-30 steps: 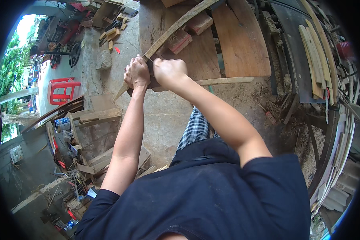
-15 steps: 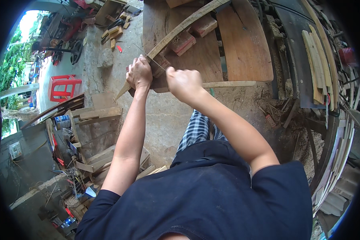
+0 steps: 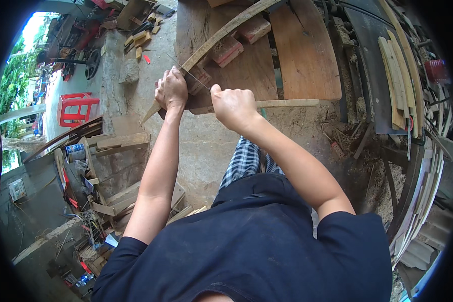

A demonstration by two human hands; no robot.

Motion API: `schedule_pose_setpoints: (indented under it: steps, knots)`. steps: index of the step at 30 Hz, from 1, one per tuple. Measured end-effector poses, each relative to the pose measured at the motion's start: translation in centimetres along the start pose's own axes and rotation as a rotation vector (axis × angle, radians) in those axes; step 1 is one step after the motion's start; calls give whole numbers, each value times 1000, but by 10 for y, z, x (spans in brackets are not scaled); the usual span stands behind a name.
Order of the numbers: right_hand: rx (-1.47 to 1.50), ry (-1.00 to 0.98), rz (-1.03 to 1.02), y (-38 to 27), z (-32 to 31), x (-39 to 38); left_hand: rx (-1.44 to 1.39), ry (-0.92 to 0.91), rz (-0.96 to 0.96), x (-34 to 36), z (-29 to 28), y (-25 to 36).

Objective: Shave or plane a thin piece of curved wood using a handheld blade.

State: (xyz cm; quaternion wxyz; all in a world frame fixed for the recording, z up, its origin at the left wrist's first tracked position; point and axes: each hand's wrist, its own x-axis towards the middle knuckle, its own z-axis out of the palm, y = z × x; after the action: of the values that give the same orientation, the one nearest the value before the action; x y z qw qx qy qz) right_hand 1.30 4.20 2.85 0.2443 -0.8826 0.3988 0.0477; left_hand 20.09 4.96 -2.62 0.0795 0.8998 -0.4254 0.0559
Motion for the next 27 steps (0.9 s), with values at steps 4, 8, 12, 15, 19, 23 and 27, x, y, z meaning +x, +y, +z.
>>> schedule_pose_setpoints:
  steps: [4, 8, 12, 15, 19, 23, 27]
  knots:
    - [44, 136, -34, -6, 6, 48, -7, -1, 14, 5, 5, 4]
    - [38, 181, -58, -11, 9, 49, 7, 7, -35, 4, 4, 1]
    - [47, 106, -47, -1, 6, 13, 6, 32, -30, 3, 6, -4]
    - [99, 206, -93, 1, 5, 33, -12, 59, -7, 4, 6, 2]
    - [44, 220, -90, -12, 9, 70, -7, 15, -37, 6, 11, 5]
    - [56, 78, -47, -5, 4, 30, -9, 28, -48, 3, 7, -2]
    - [14, 61, -17, 0, 0, 21, -7, -21, -50, 6, 0, 1]
